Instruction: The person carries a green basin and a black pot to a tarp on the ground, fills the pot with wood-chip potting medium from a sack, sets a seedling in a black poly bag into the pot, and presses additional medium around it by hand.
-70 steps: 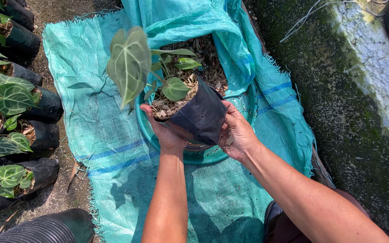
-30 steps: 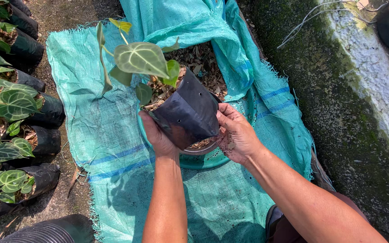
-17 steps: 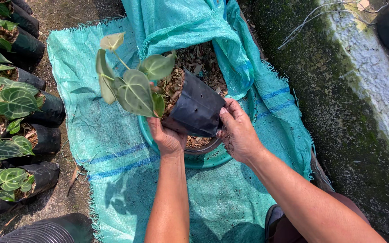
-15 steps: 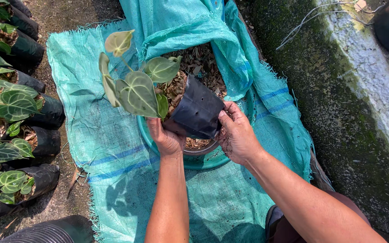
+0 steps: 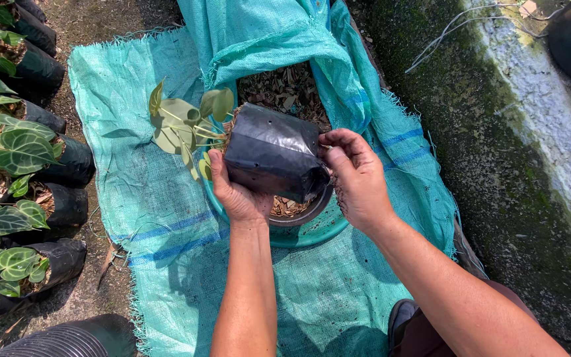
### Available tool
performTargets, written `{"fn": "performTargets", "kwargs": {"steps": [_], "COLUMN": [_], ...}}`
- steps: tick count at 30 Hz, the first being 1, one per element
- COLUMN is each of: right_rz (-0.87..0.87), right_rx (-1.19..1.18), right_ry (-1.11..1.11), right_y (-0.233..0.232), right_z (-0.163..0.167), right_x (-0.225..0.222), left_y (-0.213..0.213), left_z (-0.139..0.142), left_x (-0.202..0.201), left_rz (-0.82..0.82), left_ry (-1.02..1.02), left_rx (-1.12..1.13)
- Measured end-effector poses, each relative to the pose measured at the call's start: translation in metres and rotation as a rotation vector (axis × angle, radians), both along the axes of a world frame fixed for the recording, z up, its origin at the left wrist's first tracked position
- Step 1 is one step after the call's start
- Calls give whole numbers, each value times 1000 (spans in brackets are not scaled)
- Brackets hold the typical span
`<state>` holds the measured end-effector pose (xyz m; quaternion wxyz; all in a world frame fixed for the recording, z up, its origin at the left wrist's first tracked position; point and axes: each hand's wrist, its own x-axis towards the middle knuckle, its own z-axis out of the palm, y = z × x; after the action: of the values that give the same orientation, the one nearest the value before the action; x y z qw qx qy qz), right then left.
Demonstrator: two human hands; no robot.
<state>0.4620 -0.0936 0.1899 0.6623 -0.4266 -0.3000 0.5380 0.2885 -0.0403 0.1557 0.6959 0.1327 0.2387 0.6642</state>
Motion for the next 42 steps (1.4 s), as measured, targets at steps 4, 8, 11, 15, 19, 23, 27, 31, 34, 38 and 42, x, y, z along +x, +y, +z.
{"fn": "performTargets", "kwargs": {"steps": [4,8,11,15,19,23,27,31,34,38,42], "right_rz": [-31,-27,-10,-1,74,104,174,192,198,166,12], "right_rx": [-72,-71,-42,129,182,403,239,180,183,140,369], "right_ry": [-223,-333,-227,-276,-818,-1226,-1191,-1008,-1081,-1094,-1188], "right_y": [6,8,9,9,3,4,6,4,4,7,7], "right_z": [-3,-10,-7,16,47,64,64,65,67,64,56], "right_x": [0,7,14,21,27,32,27,24,27,35,38], "left_y": [-5,-8,-8,-8,-6,-4,-3,-6,-8,-13,-16], "left_z": [-5,-9,-9,-6,-2,2,4,2,-2,-3,1], "left_x": [3,9,11,17,22,21,20,23,27,33,37], "left_rz": [-63,-44,-30,-66,-29,-55,-46,-91,-64,-112,-165], "left_ry": [-108,-174,-179,-253,-345,-418,-480,-530,-500,-524,-566], "left_rx": [-67,-62,-78,-102,-67,-30,20,25,-36,-62,-90]}}
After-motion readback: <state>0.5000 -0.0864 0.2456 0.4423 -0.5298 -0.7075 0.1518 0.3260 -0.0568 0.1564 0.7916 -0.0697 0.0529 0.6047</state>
